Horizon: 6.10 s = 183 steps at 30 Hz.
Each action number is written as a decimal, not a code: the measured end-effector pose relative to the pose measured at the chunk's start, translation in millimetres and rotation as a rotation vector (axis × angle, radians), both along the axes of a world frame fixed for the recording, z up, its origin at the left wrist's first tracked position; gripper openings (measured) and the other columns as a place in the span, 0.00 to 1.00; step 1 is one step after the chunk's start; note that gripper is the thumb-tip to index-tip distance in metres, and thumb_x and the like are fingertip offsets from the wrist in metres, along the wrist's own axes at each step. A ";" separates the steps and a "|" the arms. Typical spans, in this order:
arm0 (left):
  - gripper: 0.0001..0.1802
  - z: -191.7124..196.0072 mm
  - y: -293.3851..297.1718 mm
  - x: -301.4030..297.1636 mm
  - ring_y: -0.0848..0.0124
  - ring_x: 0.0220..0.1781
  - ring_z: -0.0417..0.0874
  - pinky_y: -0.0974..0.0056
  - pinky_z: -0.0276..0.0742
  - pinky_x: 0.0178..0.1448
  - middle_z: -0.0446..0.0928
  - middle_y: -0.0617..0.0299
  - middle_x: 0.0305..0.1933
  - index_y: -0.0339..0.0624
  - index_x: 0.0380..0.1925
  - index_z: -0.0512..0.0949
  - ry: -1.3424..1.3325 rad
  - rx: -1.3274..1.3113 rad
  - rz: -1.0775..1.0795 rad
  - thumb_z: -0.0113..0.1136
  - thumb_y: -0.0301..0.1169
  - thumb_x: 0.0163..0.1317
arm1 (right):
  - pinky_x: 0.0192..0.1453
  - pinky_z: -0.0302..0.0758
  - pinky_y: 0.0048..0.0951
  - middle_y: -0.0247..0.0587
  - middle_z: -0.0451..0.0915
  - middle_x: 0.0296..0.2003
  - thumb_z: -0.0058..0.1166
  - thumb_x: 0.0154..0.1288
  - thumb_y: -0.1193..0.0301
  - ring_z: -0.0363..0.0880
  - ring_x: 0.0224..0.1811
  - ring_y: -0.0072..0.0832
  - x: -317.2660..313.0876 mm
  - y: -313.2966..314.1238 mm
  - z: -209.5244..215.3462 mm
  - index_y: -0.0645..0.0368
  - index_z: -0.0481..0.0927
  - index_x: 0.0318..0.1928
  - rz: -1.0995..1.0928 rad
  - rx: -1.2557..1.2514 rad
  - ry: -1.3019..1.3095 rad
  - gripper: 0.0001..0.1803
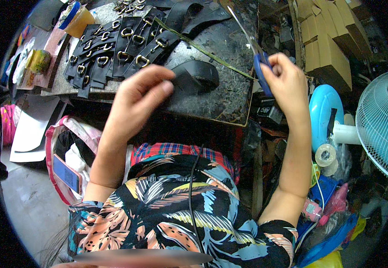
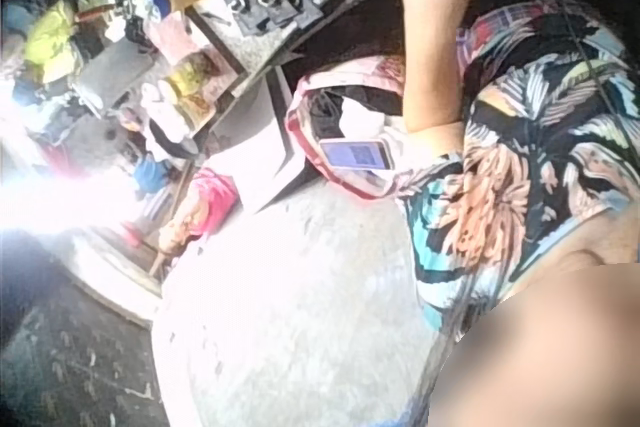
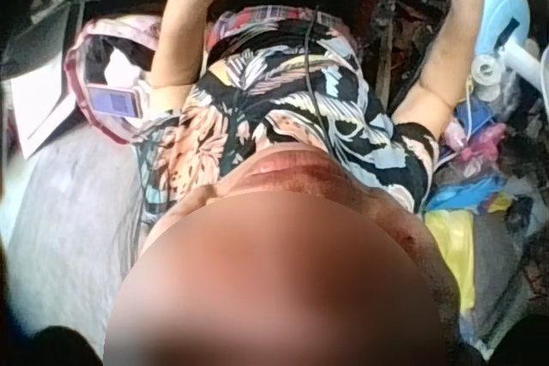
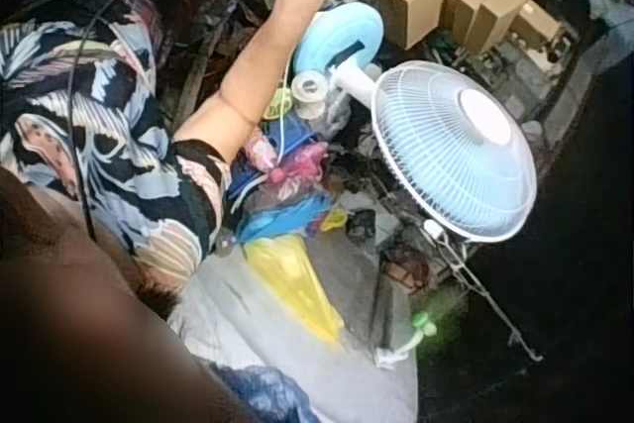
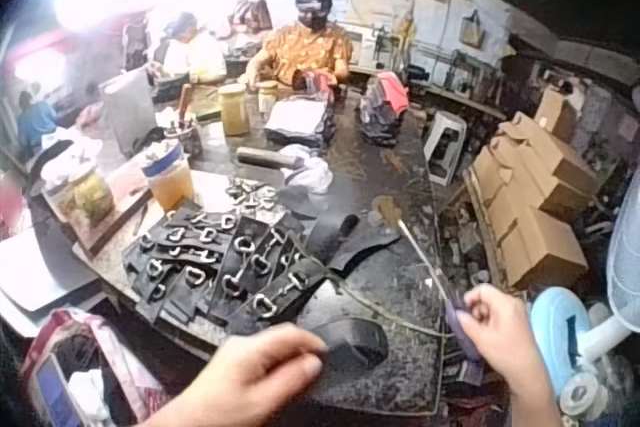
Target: The person assembles black leather straps with brass D-rings and buckles by hand, threading and securing the hardware. They then use scissors to trim excess strap material and place the finished pieces on the workbench.
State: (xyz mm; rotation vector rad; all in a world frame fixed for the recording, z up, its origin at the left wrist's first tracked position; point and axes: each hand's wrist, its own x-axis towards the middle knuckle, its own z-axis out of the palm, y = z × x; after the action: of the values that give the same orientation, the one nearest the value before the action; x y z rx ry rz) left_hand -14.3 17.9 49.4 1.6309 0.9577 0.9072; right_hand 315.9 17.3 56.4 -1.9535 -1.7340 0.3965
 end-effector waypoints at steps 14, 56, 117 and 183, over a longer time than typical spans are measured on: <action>0.15 6.0 -27.8 7.2 0.58 0.36 0.87 0.61 0.82 0.45 0.84 0.50 0.41 0.37 0.51 0.81 0.242 0.199 -0.155 0.62 0.18 0.63 | 0.45 0.80 0.34 0.46 0.86 0.37 0.72 0.63 0.66 0.87 0.39 0.39 -72.3 -7.6 14.3 0.62 0.88 0.45 0.701 0.305 0.135 0.15; 0.30 -48.4 7.0 46.9 0.49 0.82 0.64 0.38 0.57 0.82 0.69 0.55 0.78 0.50 0.69 0.75 0.704 0.755 -0.126 0.65 0.43 0.69 | 0.51 0.81 0.41 0.36 0.84 0.41 0.67 0.66 0.63 0.84 0.48 0.38 -66.2 64.6 -8.7 0.49 0.88 0.46 0.305 0.375 -0.257 0.11; 0.26 -15.7 22.1 30.1 0.66 0.46 0.87 0.64 0.81 0.54 0.84 0.55 0.44 0.40 0.60 0.78 -0.155 0.391 0.084 0.73 0.22 0.60 | 0.42 0.71 0.20 0.29 0.79 0.35 0.57 0.79 0.68 0.73 0.37 0.14 -72.4 14.0 32.1 0.64 0.82 0.51 0.692 0.079 0.284 0.11; 0.19 -47.2 8.6 24.0 0.56 0.44 0.80 0.56 0.78 0.48 0.76 0.57 0.43 0.42 0.45 0.79 0.396 0.796 0.049 0.69 0.22 0.50 | 0.50 0.81 0.34 0.40 0.87 0.38 0.63 0.68 0.69 0.86 0.43 0.35 -63.7 87.8 3.2 0.56 0.88 0.49 0.550 0.352 -0.236 0.12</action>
State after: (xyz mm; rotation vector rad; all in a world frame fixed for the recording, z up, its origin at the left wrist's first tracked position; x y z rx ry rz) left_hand 9.7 26.6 2.2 2.5413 0.9553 1.1007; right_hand 252.2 105.1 59.6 -1.3025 -2.3083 0.0294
